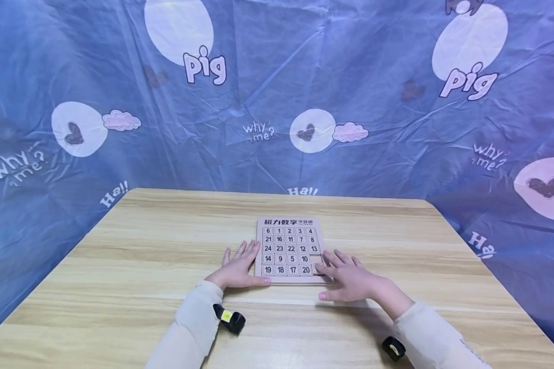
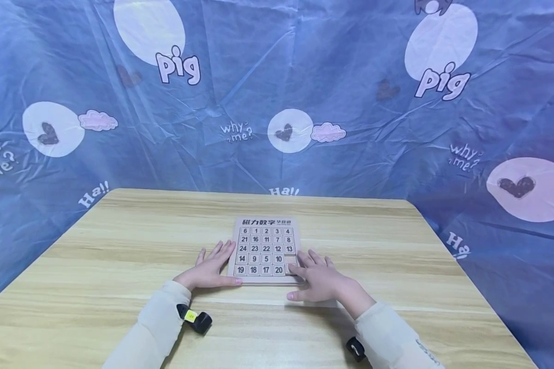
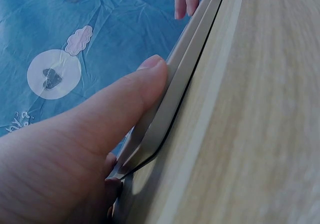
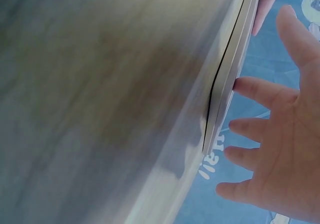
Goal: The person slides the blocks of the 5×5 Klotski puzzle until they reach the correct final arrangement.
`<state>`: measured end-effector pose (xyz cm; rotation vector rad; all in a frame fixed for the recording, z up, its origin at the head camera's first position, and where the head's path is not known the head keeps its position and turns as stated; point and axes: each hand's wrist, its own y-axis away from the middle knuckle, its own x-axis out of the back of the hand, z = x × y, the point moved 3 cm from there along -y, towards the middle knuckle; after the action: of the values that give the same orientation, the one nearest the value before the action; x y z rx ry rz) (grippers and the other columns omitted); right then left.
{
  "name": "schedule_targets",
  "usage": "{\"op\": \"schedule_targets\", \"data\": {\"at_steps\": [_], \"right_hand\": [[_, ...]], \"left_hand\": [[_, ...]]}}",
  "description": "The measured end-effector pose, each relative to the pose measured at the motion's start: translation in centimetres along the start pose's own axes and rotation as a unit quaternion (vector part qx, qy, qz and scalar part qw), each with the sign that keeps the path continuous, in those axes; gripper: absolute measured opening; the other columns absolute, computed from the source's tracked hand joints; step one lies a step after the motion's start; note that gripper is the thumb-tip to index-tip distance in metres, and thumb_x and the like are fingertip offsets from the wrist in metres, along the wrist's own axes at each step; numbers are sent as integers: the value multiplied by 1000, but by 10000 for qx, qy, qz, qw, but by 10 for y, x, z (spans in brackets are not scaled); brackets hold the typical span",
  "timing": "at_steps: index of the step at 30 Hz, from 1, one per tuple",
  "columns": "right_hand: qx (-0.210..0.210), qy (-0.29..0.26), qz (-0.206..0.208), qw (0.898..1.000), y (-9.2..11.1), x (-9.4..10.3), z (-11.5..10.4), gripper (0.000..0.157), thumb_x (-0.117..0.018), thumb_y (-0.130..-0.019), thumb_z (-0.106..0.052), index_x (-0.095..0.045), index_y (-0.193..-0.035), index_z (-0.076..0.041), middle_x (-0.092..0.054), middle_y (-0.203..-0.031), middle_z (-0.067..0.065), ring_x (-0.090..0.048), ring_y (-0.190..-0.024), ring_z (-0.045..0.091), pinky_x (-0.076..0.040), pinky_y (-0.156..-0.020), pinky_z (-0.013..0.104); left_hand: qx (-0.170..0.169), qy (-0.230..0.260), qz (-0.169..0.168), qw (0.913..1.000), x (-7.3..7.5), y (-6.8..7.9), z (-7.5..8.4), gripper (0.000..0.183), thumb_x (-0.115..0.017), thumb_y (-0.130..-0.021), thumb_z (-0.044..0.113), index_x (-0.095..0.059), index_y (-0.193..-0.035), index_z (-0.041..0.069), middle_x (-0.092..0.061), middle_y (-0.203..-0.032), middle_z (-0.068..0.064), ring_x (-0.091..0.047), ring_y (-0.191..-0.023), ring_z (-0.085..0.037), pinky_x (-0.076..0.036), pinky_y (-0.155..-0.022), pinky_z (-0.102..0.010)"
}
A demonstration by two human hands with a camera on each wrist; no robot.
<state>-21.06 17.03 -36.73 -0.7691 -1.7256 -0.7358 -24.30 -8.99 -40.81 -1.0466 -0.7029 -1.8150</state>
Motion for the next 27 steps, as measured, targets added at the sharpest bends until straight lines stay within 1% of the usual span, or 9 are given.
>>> {"op": "schedule_targets", "data": {"at_steps": [12,16,19,22,27], "right_hand": [[39,1,-153,9999,2,4,-3,72,-53,-74,-57,-44,-128,-9,-20,-137,23,-12,-122,45,-10,-87,67],[88,18,-100,9999,-3,8,-5,74,-53,-74,-56,-41,-129,-9,-19,-137,23,-13,-121,46,-10,-87,66],[148,46,-29,9999,-10,11,-10,75,-53,-74,-57,-39,-130,-9,-19,-137,23,-12,-122,45,-10,-88,66],[207,200,-43,9996,-20,12,-16,77,-51,-74,-60,-37,-132,-10,-17,-138,21,-11,-123,43,-10,-89,65],[293,459,-142,9984,-43,7,-33,77,-48,-74,-62,-35,-133,-15,-15,-139,20,-9,-124,41,-9,-91,62]], "left_hand": [[5,2,6,10000,1,1,1,103,-57,-65,64,-13,-139,7,-8,-142,-10,1,-128,-29,11,-95,-53],[-9,2,-17,10000,1,1,1,103,-57,-65,63,-13,-139,7,-7,-142,-11,1,-128,-29,10,-95,-53],[-15,2,-5,10000,1,1,1,102,-57,-65,64,-13,-138,7,-8,-142,-11,1,-128,-29,10,-95,-53],[-12,4,14,10000,1,1,1,102,-57,-65,64,-13,-138,7,-8,-142,-11,0,-128,-29,10,-95,-53],[-19,-36,19,10000,1,1,1,102,-56,-65,65,-13,-139,7,-8,-142,-11,0,-128,-29,10,-95,-53]]}}
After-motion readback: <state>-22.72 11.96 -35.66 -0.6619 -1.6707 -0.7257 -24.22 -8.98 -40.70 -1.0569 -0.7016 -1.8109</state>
